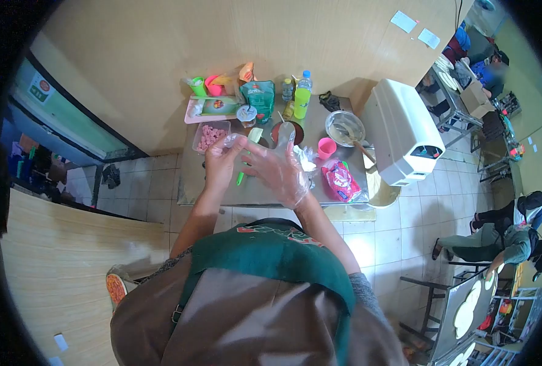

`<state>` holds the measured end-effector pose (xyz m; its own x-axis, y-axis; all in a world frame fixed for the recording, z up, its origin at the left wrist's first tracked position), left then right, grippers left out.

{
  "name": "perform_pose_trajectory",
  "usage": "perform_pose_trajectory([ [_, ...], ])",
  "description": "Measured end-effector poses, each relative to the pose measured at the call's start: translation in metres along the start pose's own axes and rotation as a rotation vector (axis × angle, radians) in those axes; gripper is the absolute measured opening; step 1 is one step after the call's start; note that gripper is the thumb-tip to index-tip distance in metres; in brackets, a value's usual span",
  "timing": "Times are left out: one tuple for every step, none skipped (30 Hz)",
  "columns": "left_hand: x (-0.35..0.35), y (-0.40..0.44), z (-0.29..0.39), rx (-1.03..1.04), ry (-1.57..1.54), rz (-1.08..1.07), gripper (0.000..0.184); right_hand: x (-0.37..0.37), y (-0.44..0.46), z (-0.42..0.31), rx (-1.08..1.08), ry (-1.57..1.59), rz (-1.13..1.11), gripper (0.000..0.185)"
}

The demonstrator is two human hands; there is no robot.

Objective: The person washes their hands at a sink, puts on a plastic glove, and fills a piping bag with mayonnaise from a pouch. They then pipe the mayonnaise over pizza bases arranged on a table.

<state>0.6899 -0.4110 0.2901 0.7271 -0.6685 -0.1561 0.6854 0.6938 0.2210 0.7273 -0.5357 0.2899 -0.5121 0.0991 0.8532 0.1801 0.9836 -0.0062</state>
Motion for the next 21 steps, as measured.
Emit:
perform_pose_trajectory([
  [0.002,-0.001,-0.003,-0.04,-0.007,-0.027,0.02,0.001,-0.001,-0.001,0.003,0.008,0.007,0.097],
  [0.002,-0.001,0.001,-0.018,-0.02,-0.008,0.021,0.0,0.0,-0.002,-0.016,0.036,-0.008,0.097],
  [0.003,-0.001,0.006,0.004,-0.034,0.01,0.021,-0.002,0.001,-0.002,-0.035,0.063,-0.022,0.098],
  [0.003,-0.001,0.009,0.026,-0.048,0.028,0.022,-0.003,0.002,-0.003,-0.054,0.091,-0.036,0.098],
  [0.004,0.001,0.011,0.046,-0.046,0.017,0.022,0.002,0.002,-0.006,-0.072,0.079,-0.038,0.098],
  [0.005,0.003,0.013,0.067,-0.044,0.007,0.021,0.01,0.0,-0.008,-0.091,0.068,-0.039,0.098],
  [0.006,0.004,0.015,0.086,-0.041,-0.005,0.021,0.014,-0.001,-0.01,-0.109,0.058,-0.04,0.098],
  [0.007,0.006,0.011,0.047,-0.057,-0.034,0.021,0.013,0.0,-0.008,-0.116,0.059,-0.031,0.098],
  [0.009,0.006,0.007,0.007,-0.074,-0.063,0.021,0.012,0.002,-0.007,-0.123,0.059,-0.02,0.099],
  [0.012,0.005,0.003,-0.035,-0.092,-0.091,0.021,0.009,0.003,-0.005,-0.127,0.06,-0.009,0.099],
  [0.013,0.006,0.0,-0.049,-0.114,-0.084,0.022,0.009,0.004,0.0,-0.093,0.073,-0.044,0.1],
  [0.014,0.007,-0.006,-0.064,-0.136,-0.076,0.023,0.007,0.006,0.005,-0.057,0.087,-0.078,0.101],
  [0.014,0.007,-0.011,-0.08,-0.157,-0.068,0.024,0.005,0.007,0.011,-0.022,0.102,-0.113,0.102],
  [0.014,0.008,-0.017,-0.097,-0.182,-0.077,0.024,-0.003,0.011,0.008,-0.03,0.051,-0.115,0.102],
  [0.012,0.009,-0.024,-0.115,-0.207,-0.086,0.025,-0.011,0.015,0.001,-0.039,0.001,-0.116,0.102],
  [0.011,0.009,-0.029,-0.136,-0.232,-0.097,0.025,-0.016,0.016,-0.003,-0.048,-0.048,-0.116,0.103],
  [0.009,0.01,-0.031,-0.148,-0.225,-0.089,0.027,-0.017,0.015,-0.005,-0.056,-0.049,-0.105,0.103],
  [0.007,0.011,-0.033,-0.161,-0.219,-0.08,0.028,-0.016,0.013,-0.007,-0.064,-0.052,-0.093,0.103],
  [0.006,0.011,-0.034,-0.173,-0.213,-0.071,0.03,-0.015,0.011,-0.008,-0.072,-0.054,-0.082,0.103],
  [-0.001,0.012,-0.032,-0.127,-0.169,0.015,0.033,-0.015,0.01,-0.007,-0.058,0.019,-0.064,0.102],
  [-0.008,0.011,-0.029,-0.082,-0.125,0.101,0.037,-0.015,0.008,-0.006,-0.044,0.092,-0.045,0.102],
])
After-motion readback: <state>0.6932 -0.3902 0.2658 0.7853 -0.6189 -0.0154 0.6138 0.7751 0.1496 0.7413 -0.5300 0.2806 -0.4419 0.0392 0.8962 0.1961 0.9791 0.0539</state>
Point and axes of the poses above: each hand's wrist, its own y-axis towards the middle knuckle, its own x-axis out of the palm, z = x × y, the point moved 10 cm from there along y, towards the middle knuckle, and after that the axes turned 15 degrees about y, right-handed, at the moved point
